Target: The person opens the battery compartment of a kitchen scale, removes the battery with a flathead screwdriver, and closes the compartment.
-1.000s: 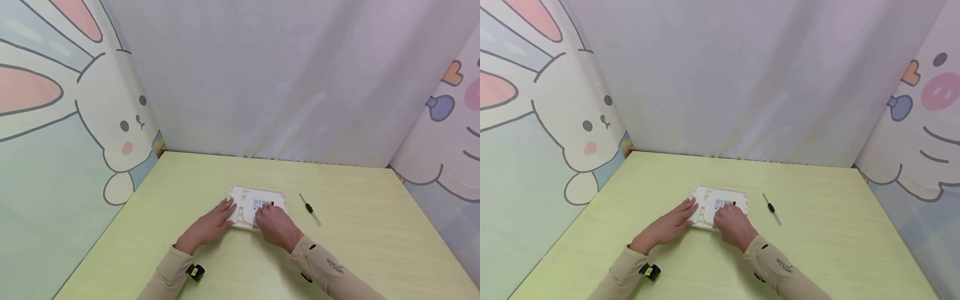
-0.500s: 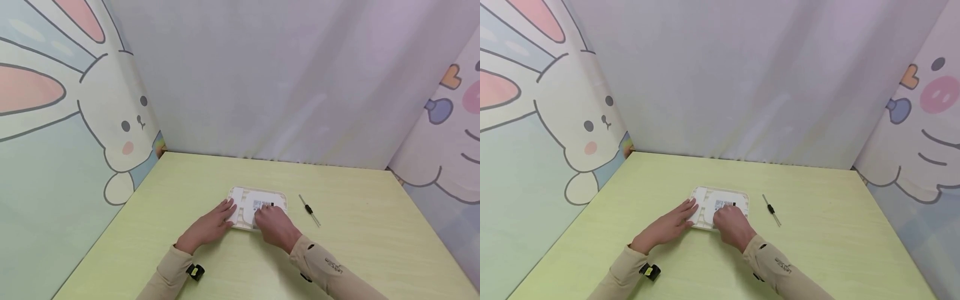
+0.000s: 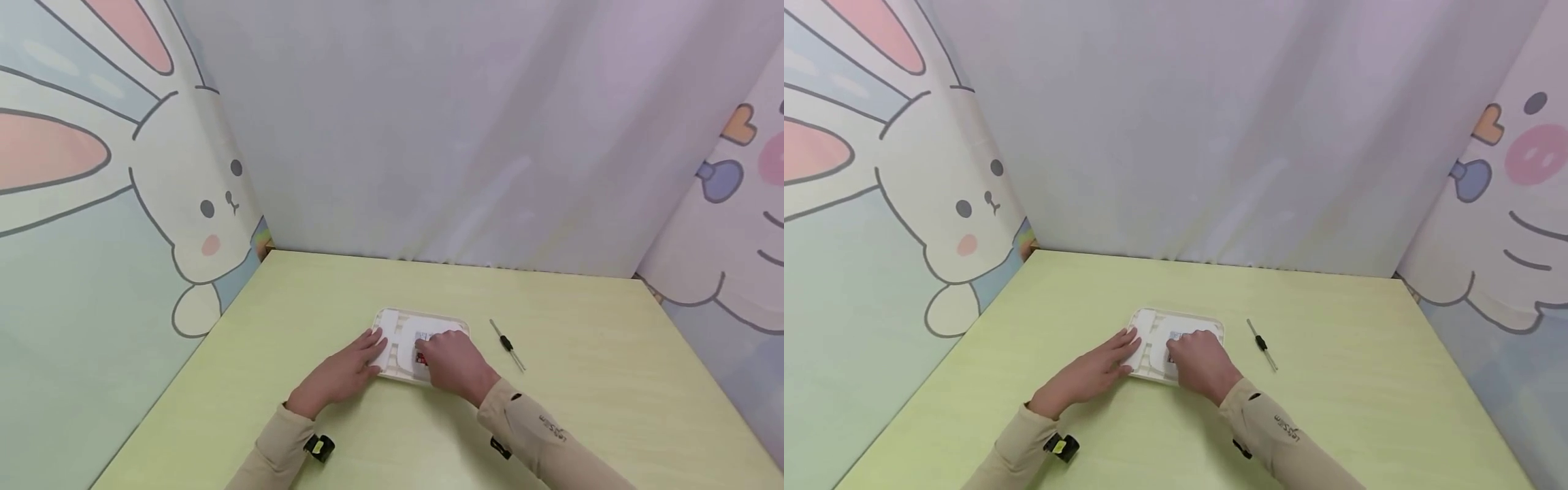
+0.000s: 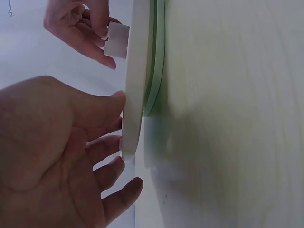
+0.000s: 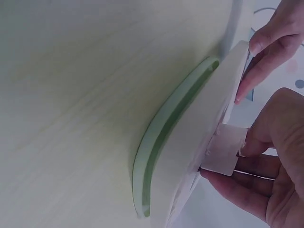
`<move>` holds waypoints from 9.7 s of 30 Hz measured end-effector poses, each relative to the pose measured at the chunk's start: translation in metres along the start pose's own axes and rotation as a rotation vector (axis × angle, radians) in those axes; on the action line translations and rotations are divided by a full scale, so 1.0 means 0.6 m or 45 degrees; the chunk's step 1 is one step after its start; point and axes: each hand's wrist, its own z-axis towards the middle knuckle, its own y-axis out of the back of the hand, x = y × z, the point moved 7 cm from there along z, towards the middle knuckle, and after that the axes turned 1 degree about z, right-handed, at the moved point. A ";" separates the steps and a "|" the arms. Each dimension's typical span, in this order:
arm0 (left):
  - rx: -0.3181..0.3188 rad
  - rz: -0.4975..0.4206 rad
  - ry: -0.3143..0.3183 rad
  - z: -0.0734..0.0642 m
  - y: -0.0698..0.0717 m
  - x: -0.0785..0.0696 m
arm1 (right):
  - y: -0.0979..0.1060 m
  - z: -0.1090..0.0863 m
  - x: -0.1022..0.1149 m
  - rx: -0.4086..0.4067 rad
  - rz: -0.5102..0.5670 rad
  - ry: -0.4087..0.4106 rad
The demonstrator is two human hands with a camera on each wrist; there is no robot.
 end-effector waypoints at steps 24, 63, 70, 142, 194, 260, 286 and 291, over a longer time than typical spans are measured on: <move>0.006 0.024 0.019 0.002 -0.004 0.005 | -0.012 -0.017 -0.042 -0.138 0.008 -0.052; 0.016 0.002 0.018 -0.006 -0.004 0.005 | -0.021 -0.069 -0.169 -0.179 0.253 -0.504; -0.002 0.097 0.011 -0.007 -0.008 -0.001 | -0.031 -0.125 -0.235 -0.034 0.221 -0.702; -0.042 0.152 -0.010 0.000 0.003 -0.012 | 0.076 -0.043 -0.059 -0.023 -0.051 -0.037; -0.006 0.087 0.008 0.006 0.002 -0.016 | 0.095 0.002 -0.039 0.135 -0.175 0.049; -0.009 0.109 0.000 0.007 0.002 -0.010 | -0.057 -0.047 -0.095 0.045 0.666 -0.443; -0.007 0.125 0.000 0.002 0.001 -0.009 | -0.044 -0.149 -0.251 -0.114 0.630 -0.703; -0.003 0.121 0.004 0.001 0.001 -0.009 | -0.073 -0.179 -0.281 -0.058 0.625 -0.744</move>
